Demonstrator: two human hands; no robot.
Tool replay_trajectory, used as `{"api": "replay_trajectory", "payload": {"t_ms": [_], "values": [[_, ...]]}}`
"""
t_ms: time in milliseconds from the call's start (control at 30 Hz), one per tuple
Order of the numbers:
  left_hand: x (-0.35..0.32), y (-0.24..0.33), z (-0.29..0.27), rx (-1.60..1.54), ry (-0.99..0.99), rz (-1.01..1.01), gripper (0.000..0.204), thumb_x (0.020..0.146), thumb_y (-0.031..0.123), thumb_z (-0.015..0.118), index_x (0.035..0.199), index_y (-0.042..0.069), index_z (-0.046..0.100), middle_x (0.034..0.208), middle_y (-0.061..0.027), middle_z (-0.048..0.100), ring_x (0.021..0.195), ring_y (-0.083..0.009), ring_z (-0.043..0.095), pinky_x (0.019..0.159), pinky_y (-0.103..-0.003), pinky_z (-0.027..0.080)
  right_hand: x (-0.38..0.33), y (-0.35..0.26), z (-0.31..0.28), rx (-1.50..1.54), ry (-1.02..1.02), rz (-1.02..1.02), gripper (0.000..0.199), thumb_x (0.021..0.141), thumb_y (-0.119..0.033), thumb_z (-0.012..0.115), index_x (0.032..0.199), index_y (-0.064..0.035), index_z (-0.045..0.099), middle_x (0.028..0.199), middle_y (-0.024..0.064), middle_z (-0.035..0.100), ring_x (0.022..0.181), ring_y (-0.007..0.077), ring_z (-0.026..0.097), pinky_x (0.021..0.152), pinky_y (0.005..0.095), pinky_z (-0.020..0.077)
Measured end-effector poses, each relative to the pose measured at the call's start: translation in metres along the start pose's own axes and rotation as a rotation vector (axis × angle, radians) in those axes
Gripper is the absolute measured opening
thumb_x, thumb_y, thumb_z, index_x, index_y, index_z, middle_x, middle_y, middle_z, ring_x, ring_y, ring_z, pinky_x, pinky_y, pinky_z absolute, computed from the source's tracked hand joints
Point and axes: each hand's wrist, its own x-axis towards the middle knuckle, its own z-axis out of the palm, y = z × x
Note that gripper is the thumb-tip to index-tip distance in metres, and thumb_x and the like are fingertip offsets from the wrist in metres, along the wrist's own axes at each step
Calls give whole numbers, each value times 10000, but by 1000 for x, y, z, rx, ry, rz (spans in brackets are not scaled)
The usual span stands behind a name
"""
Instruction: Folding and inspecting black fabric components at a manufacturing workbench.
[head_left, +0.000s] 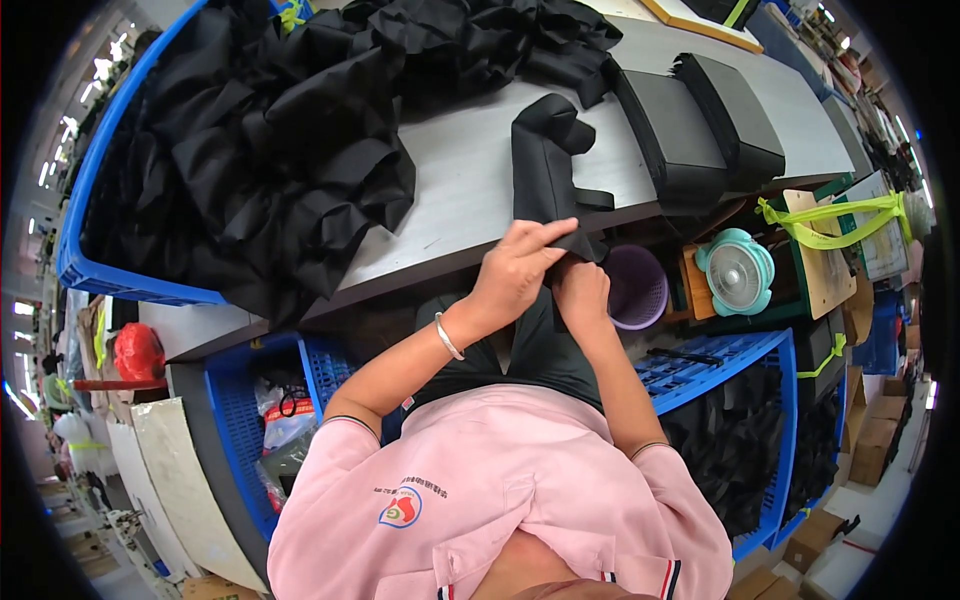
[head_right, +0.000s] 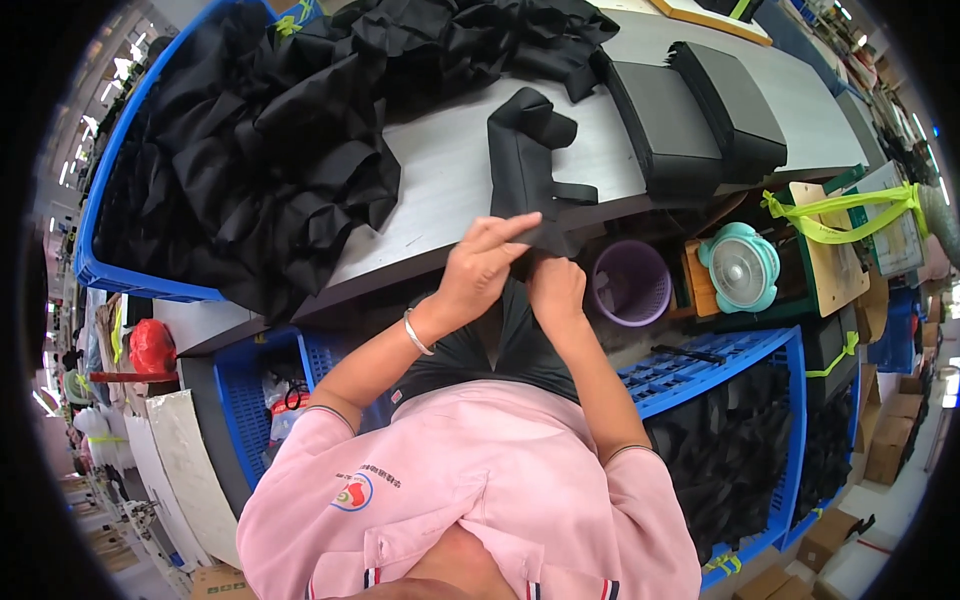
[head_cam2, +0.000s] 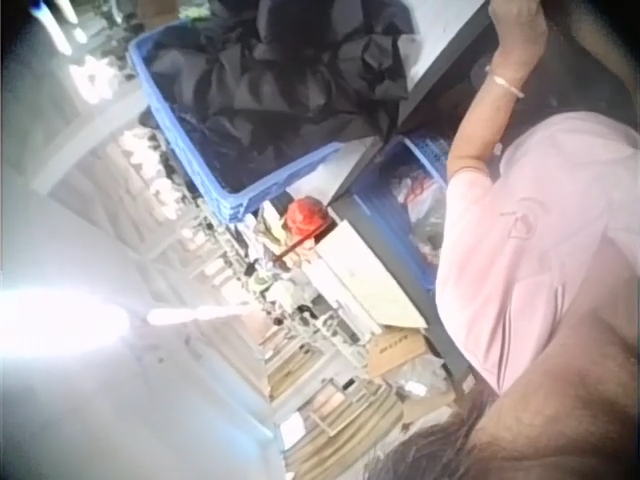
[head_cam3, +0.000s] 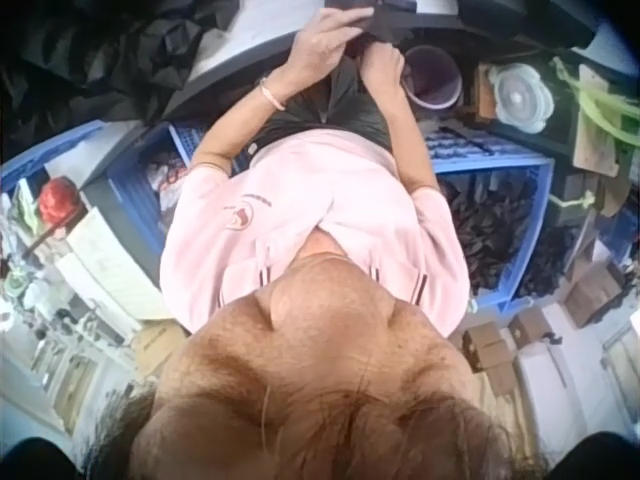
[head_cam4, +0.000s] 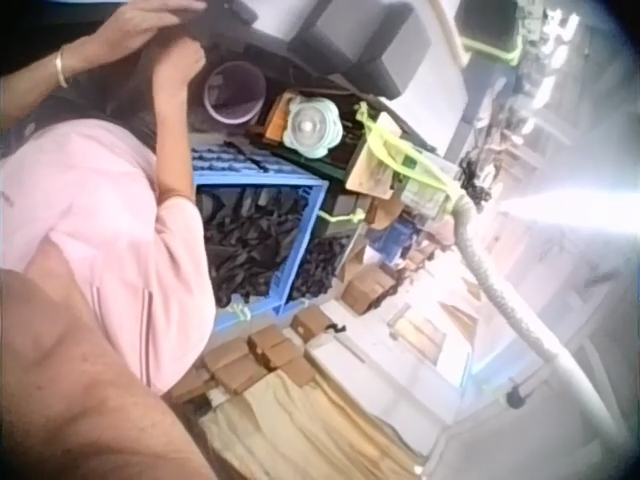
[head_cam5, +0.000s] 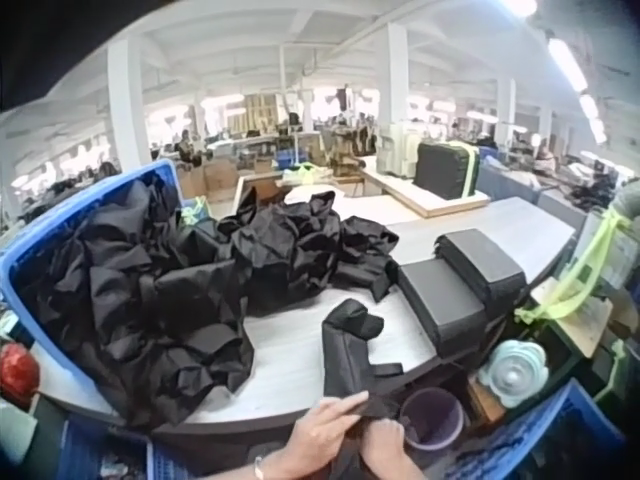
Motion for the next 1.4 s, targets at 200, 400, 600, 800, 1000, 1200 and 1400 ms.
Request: {"api": "replay_trajectory", "payload": {"t_ms": [200, 400, 600, 800, 1000, 1200, 1400], "values": [[-43, 39, -4, -47, 170, -151, 516, 706, -124, 578, 1188, 31, 680, 1340, -138, 578, 1125, -303, 553, 952, -368, 464, 8, 11, 14, 718, 279, 5, 198, 764, 50, 509, 920, 88, 624, 843, 255, 666, 794, 387, 663, 701, 371, 512], [-58, 18, 12, 127, 198, -479, 839, 714, -17, 663, 1494, 52, 362, 1540, -208, 286, 1347, -400, 347, 1099, -464, 337, -7, -10, 7, 1338, 293, 96, 255, 917, -97, 623, 1122, 53, 595, 1070, 68, 671, 968, 181, 627, 867, 304, 485], [-47, 14, 27, -79, 183, -479, 925, 701, -15, 710, 1528, 62, 303, 1561, -218, 225, 1296, -424, 368, 1072, -441, 358, -15, -20, -3, 1521, 333, 415, 515, 935, -86, 654, 1386, -13, 415, 1332, 103, 536, 1194, 214, 561, 1010, 361, 486], [-39, 34, 22, -88, 212, -297, 889, 716, 28, 729, 1515, 65, 340, 1506, -227, 325, 1263, -412, 426, 1032, -425, 401, -10, -12, -11, 1668, 241, 370, 432, 946, -91, 635, 1341, -1, 486, 1281, 103, 585, 1141, 207, 599, 979, 354, 510], [-37, 27, 25, -212, 290, -396, 697, 742, -45, 656, 1413, 80, 514, 1367, -163, 488, 1186, -339, 526, 980, -399, 456, -9, -15, -10, 1597, 230, 361, 412, 956, -130, 647, 1322, 1, 511, 1282, 94, 592, 1131, 191, 601, 970, 349, 512], [-34, 19, 21, -196, 429, -472, 623, 697, -191, 580, 1252, 78, 667, 1148, -77, 606, 856, -161, 603, 706, -259, 520, -9, -21, -9, 1555, 336, 461, 402, 956, -147, 655, 1311, -10, 527, 1258, 88, 602, 1116, 178, 599, 953, 347, 516], [-36, 30, 12, -198, 413, -378, 613, 668, -202, 575, 1203, 71, 700, 1089, -75, 623, 830, -150, 609, 694, -250, 525, -2, -23, -10, 1702, 285, 550, 389, 952, -164, 647, 1294, -15, 534, 1225, 97, 611, 1060, 210, 625, 901, 375, 553]]}}
